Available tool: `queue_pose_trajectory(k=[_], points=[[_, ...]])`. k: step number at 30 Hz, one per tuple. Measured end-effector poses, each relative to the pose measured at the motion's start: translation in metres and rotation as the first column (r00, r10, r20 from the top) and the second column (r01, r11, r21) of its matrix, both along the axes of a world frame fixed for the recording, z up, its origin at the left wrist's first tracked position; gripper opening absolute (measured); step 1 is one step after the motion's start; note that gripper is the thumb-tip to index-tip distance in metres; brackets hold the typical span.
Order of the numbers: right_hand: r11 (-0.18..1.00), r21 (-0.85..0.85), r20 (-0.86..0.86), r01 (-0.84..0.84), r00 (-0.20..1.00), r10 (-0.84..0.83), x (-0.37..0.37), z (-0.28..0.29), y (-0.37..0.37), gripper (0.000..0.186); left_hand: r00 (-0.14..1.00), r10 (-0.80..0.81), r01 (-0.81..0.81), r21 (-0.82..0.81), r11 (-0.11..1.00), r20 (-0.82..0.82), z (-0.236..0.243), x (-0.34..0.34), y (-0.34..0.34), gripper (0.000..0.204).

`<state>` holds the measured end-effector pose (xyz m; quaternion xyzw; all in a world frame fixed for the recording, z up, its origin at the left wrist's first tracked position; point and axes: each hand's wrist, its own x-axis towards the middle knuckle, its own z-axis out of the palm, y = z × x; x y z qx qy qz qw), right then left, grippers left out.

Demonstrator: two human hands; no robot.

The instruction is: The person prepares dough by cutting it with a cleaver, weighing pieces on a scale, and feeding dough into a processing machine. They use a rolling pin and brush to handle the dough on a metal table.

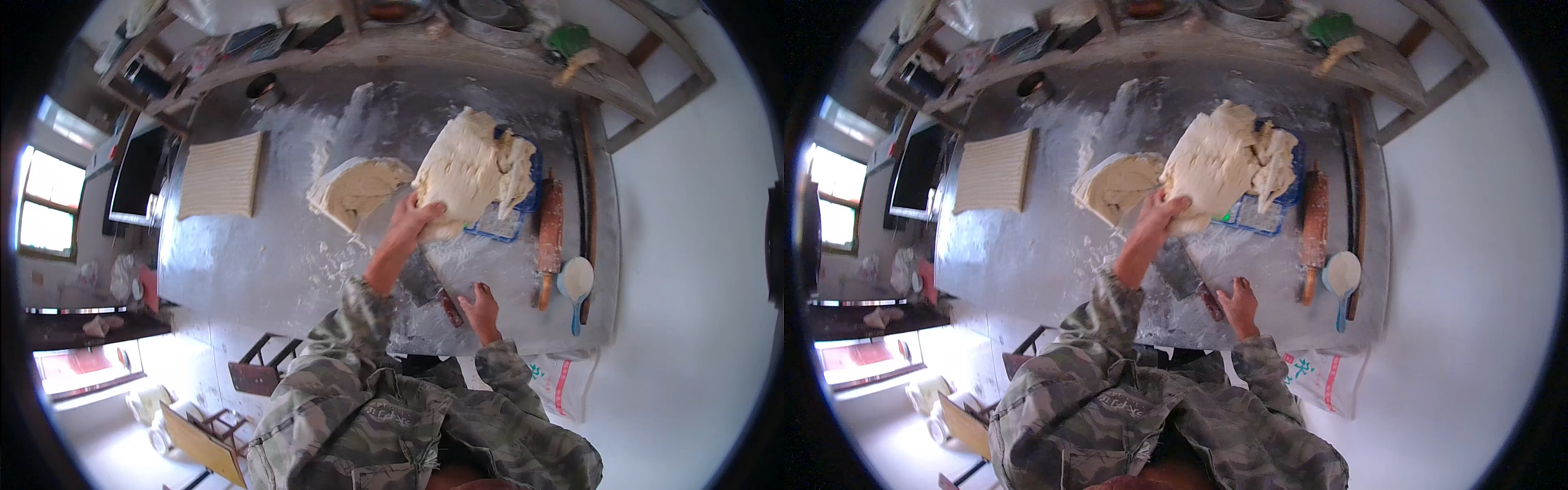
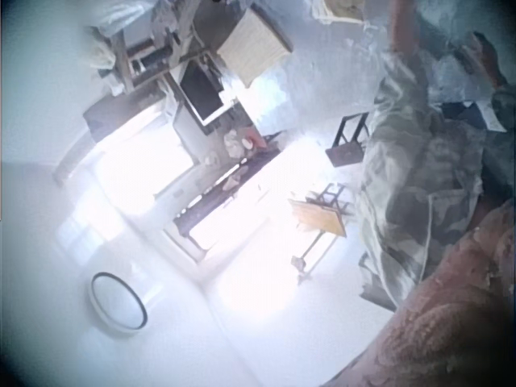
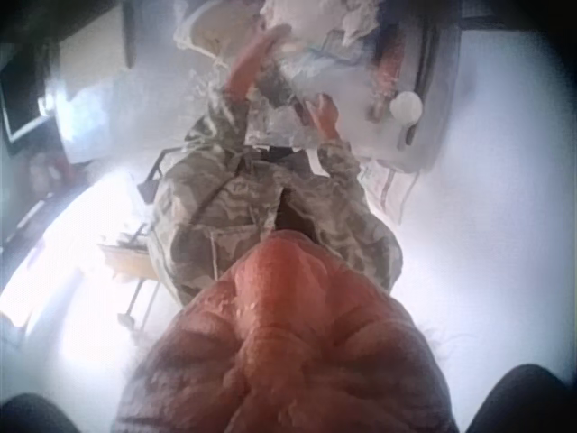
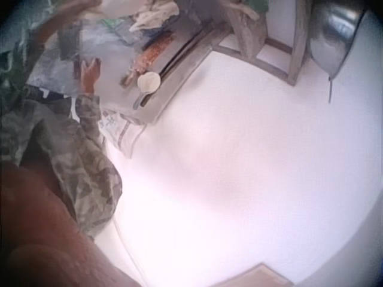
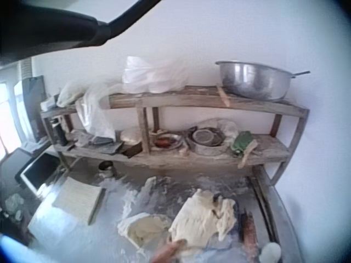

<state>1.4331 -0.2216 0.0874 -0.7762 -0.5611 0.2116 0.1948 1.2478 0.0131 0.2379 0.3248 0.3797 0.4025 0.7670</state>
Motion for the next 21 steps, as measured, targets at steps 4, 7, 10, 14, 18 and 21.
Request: queue_pose_trajectory(k=[4,7,10,14,18,21], points=[[0.991,-0.073,0.208,-0.111,0.970,0.123,-0.037,-0.010,0.004,0.055,0.974,0.010,-0.005,0.021,1.000,-0.228,-0.006,-0.121,-0.051,0.055],[0.978,-0.144,0.219,-0.150,0.959,0.179,-0.055,-0.018,0.013,0.047,0.917,-0.014,0.009,-0.014,1.000,-0.400,-0.030,-0.197,-0.081,0.053],[0.968,-0.136,0.186,-0.210,0.954,0.233,-0.066,-0.027,0.011,0.034,0.864,-0.025,-0.015,-0.075,0.997,-0.503,-0.076,-0.256,-0.108,0.049],[0.983,-0.125,0.220,-0.136,0.962,0.161,-0.072,-0.029,0.016,0.022,0.847,-0.126,0.027,-0.196,0.980,-0.517,-0.110,-0.302,-0.105,0.037],[0.981,-0.193,0.305,-0.033,0.948,0.092,-0.073,-0.023,0.016,0.014,0.849,-0.143,0.048,-0.195,0.980,-0.509,-0.123,-0.328,-0.089,0.040],[0.965,-0.257,0.238,-0.058,0.964,0.121,-0.078,-0.016,0.018,0.018,0.794,-0.107,0.079,-0.073,0.994,-0.599,-0.141,-0.342,-0.076,0.037]])
